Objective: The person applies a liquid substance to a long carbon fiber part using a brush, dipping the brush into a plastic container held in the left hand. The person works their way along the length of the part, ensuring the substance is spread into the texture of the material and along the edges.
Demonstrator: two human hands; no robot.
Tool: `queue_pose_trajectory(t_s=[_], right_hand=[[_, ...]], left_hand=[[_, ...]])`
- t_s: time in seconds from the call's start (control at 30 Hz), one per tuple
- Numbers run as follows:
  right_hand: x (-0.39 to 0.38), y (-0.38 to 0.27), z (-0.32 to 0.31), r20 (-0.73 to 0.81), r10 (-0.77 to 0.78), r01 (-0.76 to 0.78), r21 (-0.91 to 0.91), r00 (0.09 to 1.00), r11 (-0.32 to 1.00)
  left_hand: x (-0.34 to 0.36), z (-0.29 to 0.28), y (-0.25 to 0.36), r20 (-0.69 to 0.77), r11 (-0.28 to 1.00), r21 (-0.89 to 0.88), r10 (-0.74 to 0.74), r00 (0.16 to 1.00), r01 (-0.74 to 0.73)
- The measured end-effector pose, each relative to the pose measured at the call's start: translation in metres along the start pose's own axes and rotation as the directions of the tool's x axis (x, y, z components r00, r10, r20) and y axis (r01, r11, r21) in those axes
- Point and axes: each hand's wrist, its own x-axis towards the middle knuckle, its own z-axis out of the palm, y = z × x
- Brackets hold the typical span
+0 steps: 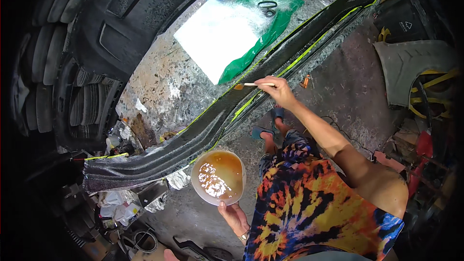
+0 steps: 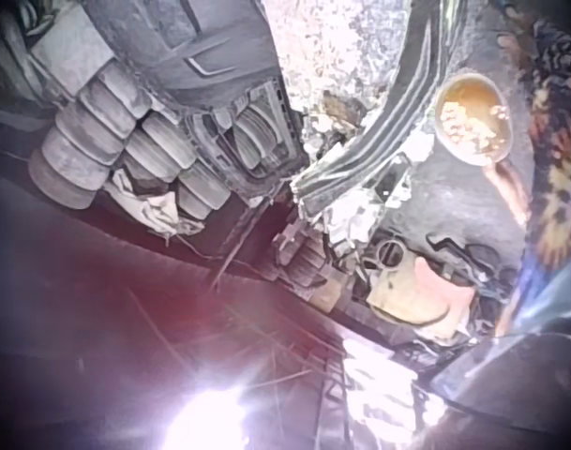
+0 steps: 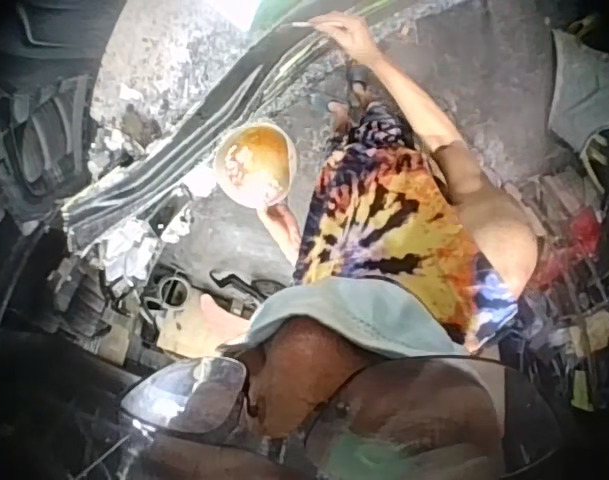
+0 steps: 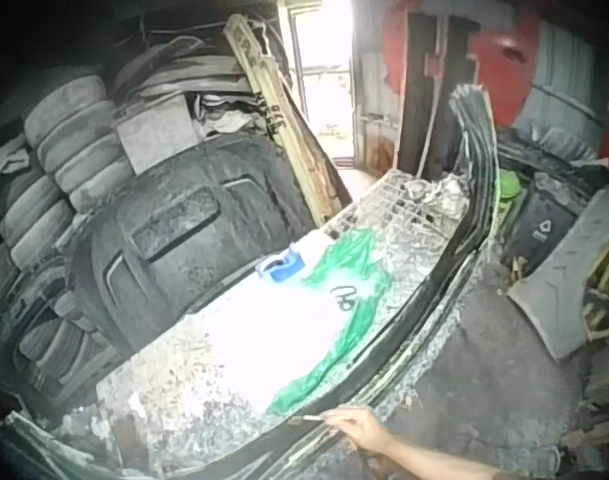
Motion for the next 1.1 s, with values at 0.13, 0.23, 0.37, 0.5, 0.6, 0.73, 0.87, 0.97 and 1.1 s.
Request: queue_pose_trajectory(t_s=[0.13,0.23,0.37,0.5,0.6,0.73,0.87,0.97,1.1], right_hand=[[-0.006,0.011,-0.013,-0.159,-0.034,0.046,0.07,0.987,0.996],[-0.016,0.0,-0.028,-0.189,-0.001,0.007,0.032,0.982,0.999],[-0.029,-0.019,-0.008,0.147,0.043,-0.039,-0.025,0.988,0.999],[-0.021,0.001,0.028,0.273,-0.135,0.179,-0.146,0.953,0.973],[-0.012,0.014,0.02,0.27,-0.153,0.23,-0.28,0.95,0.932],[-0.009,0.023,-0.01,0.229,-0.113,0.201,-0.409,0.967,0.89],[-0.001,0.026,-0.044,0.224,-0.145,0.239,-0.489,0.964,0.839],[0.003,0.019,-0.065,0.242,-0.088,0.214,-0.566,0.966,0.796],[0.01,0.002,-0.094,0.206,-0.143,0.24,-0.594,0.968,0.768]], left_hand=[[0.0,0.001,0.003,0.005,1.0,-0.013,-0.003,1.0,0.003],[0.001,0.001,0.005,0.001,1.0,-0.013,-0.01,1.0,0.01],[0.003,0.001,0.004,-0.022,1.0,-0.019,-0.012,1.0,0.012],[0.009,0.0,0.0,0.015,0.999,-0.018,-0.029,0.999,0.029],[0.01,0.001,-0.003,0.013,1.0,0.022,-0.014,1.0,0.014],[0.022,-0.003,-0.006,0.078,0.998,0.039,-0.043,0.996,0.04],[0.03,-0.002,-0.01,0.123,0.998,0.052,-0.031,0.992,0.025],[0.028,0.006,-0.015,0.127,0.999,0.052,-0.008,0.992,0.002],[0.008,0.036,-0.02,0.09,1.0,0.001,0.016,0.996,-0.016]])
